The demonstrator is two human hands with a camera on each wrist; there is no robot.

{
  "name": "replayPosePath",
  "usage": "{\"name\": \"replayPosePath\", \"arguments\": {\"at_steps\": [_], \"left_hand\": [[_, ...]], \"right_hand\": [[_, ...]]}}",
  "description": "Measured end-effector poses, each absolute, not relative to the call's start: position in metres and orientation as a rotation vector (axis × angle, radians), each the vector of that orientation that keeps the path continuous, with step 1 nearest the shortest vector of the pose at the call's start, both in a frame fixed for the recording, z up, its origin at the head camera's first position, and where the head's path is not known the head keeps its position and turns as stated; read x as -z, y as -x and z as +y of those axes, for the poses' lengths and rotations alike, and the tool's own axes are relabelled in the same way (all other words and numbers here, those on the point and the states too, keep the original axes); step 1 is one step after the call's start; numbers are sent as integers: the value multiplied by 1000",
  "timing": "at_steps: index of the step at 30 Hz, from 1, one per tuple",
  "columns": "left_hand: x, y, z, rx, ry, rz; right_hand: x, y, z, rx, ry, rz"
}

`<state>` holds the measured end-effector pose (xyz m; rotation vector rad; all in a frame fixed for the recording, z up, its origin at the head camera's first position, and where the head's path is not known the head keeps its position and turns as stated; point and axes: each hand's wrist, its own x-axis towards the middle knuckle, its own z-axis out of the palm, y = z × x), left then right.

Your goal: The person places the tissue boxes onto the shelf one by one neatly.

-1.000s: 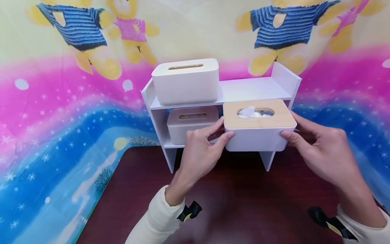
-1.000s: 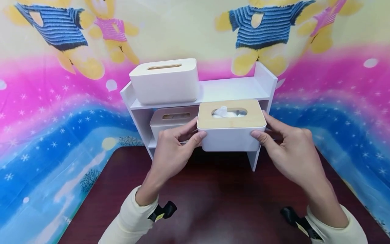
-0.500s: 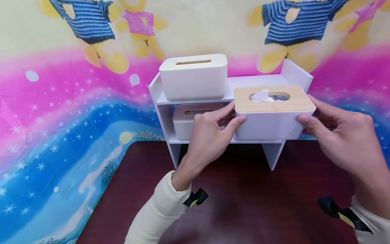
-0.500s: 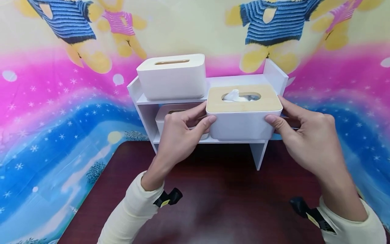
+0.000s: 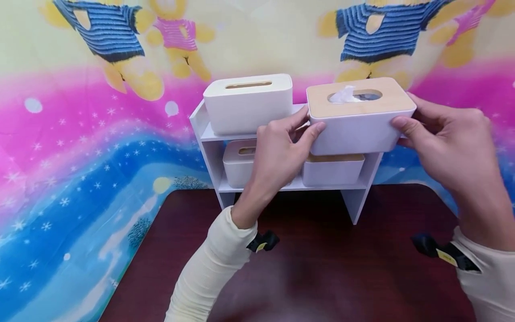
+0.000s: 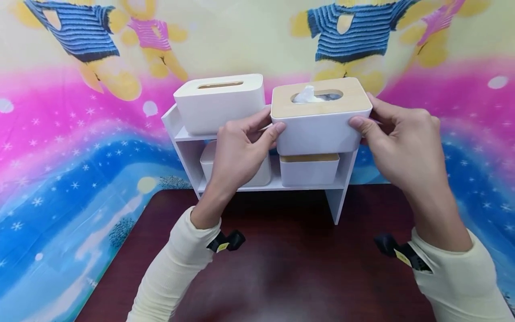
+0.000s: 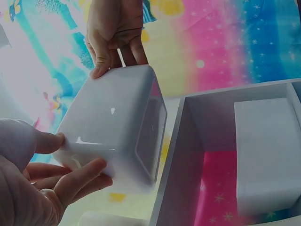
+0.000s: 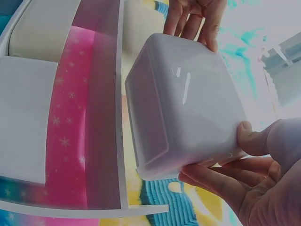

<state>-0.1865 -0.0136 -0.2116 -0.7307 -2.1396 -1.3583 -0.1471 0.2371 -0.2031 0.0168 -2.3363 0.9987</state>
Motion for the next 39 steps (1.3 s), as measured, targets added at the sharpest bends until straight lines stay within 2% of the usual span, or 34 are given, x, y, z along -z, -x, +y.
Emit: {"name": "replayPosePath", "arguments": {"at_steps": [11,24,39], "left_hand": [[195,217,0,1324,603,-2246],[199,247,15,1133,499,-2238],[197,251,20,1062,473,-2313]], "right_hand": [[191,184,240,-1255,26,-2270],[192,221,245,-1368,17,-2252],[188,225,238,-1288,111,-2381]]}}
